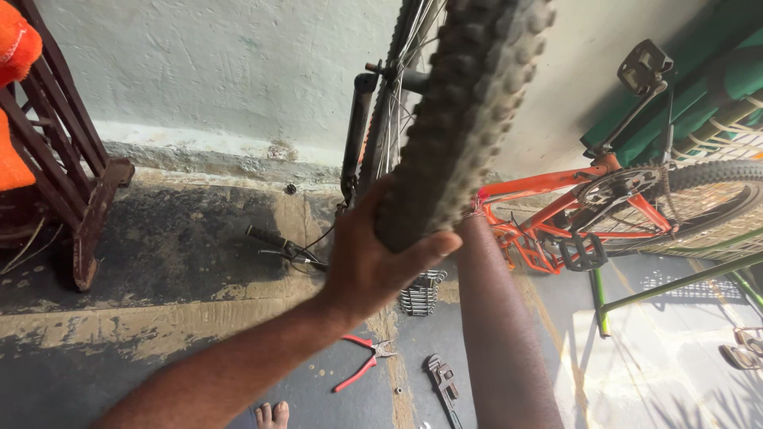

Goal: The person removes a wheel from a bicycle, manipulates the axle and bearings by hand, and then reattaches the wheel to the bicycle frame using wrenches.

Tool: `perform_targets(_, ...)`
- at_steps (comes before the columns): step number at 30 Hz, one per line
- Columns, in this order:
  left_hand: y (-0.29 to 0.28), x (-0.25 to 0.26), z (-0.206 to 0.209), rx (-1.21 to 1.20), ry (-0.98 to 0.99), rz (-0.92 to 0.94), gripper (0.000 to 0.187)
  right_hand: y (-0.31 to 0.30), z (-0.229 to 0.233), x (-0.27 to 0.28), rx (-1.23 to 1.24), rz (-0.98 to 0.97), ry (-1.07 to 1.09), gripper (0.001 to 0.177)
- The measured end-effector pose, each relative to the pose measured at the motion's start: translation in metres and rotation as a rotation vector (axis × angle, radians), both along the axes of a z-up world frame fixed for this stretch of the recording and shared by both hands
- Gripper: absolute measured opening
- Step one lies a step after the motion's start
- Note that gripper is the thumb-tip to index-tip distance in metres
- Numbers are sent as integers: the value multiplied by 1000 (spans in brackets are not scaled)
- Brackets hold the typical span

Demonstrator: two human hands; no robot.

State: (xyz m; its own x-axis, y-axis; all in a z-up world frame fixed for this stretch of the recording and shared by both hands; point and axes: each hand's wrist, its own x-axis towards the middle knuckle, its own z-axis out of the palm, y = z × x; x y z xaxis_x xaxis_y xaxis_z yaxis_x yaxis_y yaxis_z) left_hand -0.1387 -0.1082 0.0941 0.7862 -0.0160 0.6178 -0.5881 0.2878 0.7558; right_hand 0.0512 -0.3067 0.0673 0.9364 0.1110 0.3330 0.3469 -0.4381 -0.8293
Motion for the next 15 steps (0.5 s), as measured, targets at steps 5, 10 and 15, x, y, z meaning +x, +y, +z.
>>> perform_targets(5, -10, -26, 30, 24, -26, 49, 72, -8, -2, -31, 88, 85, 94, 84)
perform_targets(10, -3, -26, 36, 98, -4, 15, 78, -5, 5, -33, 89, 39, -7, 85)
perform_targets(15, 2, -16, 24, 103, -3, -76, 88, 5, 6, -29, 89, 39, -56, 87)
